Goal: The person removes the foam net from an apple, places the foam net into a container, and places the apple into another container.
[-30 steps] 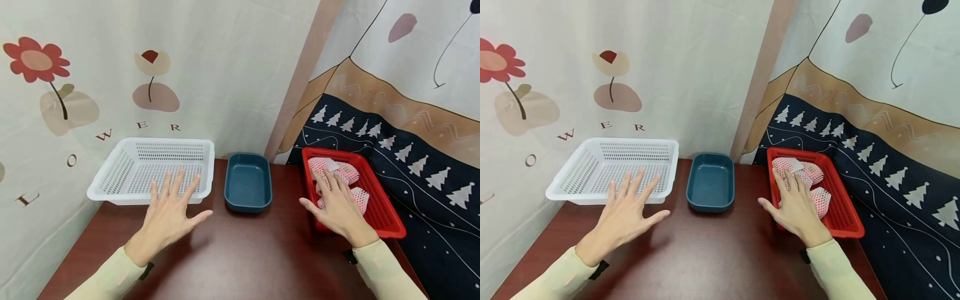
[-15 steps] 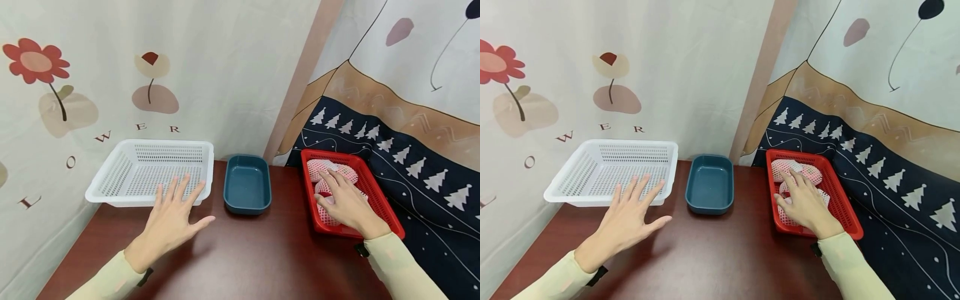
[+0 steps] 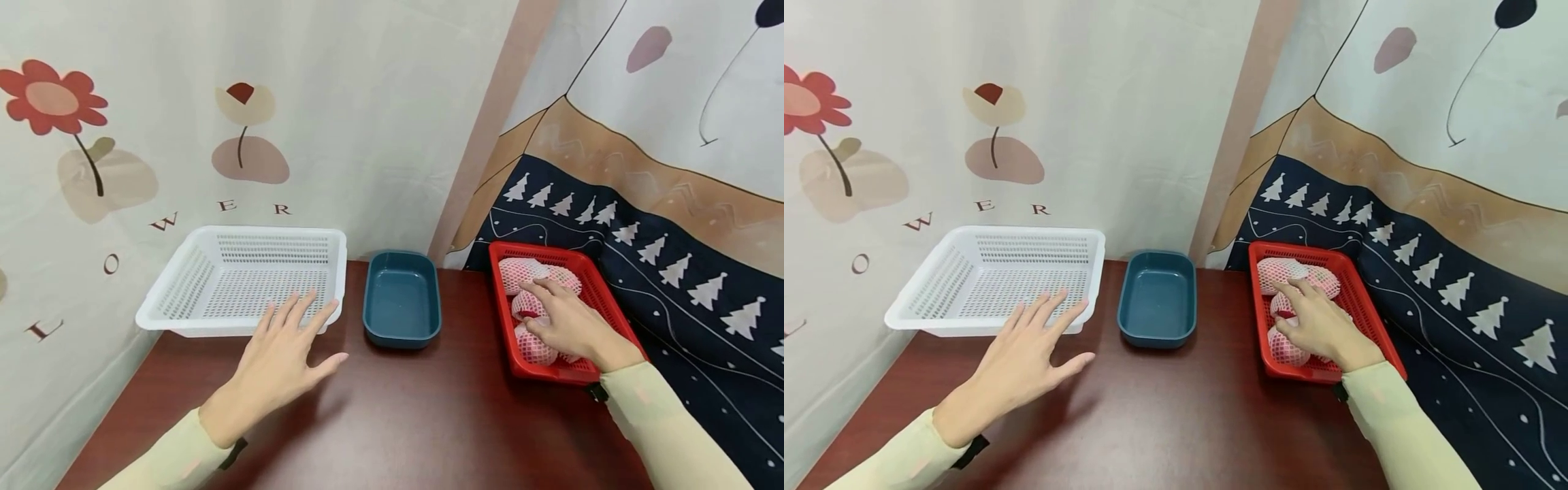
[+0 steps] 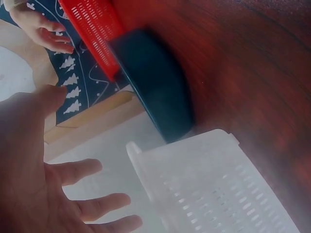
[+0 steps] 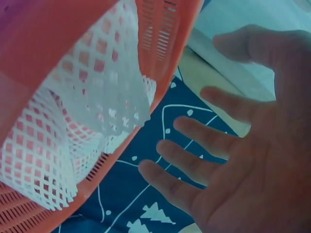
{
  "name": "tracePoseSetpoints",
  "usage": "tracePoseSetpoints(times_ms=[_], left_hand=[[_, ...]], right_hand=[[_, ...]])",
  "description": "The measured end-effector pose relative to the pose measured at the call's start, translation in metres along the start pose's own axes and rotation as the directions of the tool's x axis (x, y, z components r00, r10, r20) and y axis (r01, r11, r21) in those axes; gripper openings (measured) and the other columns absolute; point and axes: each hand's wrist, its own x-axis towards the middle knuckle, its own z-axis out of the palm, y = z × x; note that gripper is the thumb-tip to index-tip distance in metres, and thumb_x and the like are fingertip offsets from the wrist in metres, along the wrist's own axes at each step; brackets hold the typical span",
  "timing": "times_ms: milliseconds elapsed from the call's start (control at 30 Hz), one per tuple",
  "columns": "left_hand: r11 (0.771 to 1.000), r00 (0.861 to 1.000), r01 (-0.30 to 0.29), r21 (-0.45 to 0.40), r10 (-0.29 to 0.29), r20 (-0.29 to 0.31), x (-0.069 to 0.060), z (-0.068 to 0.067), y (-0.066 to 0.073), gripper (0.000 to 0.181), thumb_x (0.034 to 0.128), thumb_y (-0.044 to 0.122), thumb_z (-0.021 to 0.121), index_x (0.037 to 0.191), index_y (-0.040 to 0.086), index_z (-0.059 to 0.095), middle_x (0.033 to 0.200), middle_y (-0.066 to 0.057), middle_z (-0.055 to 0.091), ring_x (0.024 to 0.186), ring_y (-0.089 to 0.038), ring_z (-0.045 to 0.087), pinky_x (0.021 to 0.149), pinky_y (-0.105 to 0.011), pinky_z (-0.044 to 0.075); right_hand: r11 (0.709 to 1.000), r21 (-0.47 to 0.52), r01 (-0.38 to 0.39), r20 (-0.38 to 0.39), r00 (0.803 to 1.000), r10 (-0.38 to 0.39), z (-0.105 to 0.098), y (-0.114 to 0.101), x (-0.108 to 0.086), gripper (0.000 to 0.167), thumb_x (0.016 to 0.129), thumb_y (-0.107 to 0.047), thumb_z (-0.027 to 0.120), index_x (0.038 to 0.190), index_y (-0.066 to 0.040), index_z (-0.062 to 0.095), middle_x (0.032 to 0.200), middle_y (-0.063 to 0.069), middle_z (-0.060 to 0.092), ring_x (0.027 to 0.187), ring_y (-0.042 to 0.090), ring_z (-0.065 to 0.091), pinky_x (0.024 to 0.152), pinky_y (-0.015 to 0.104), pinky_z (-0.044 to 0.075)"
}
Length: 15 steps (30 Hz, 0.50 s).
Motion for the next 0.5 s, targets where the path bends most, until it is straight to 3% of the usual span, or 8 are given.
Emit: tracePoseSetpoints(times_ms=[500], left_hand=[[0.998, 0.996, -0.066, -0.007, 0.065, -0.062, 0.0028, -0.0004, 0.0063, 0.077, 0.0978, 0.062, 0.086, 0.163, 0.024, 0.067, 0.167, -0.017, 0.064, 0.146, -0.050, 0.066, 0.123, -0.074, 0.053]], right_hand=[[0.998, 0.025, 0.058, 0.165, 0.984, -0.061, -0.0058, 0.0093, 0.0060, 0.067, 0.095, -0.024, 0.089, 0.158, -0.012, 0.070, 0.162, 0.031, 0.063, 0.149, 0.058, 0.059, 0.122, 0.082, 0.050]])
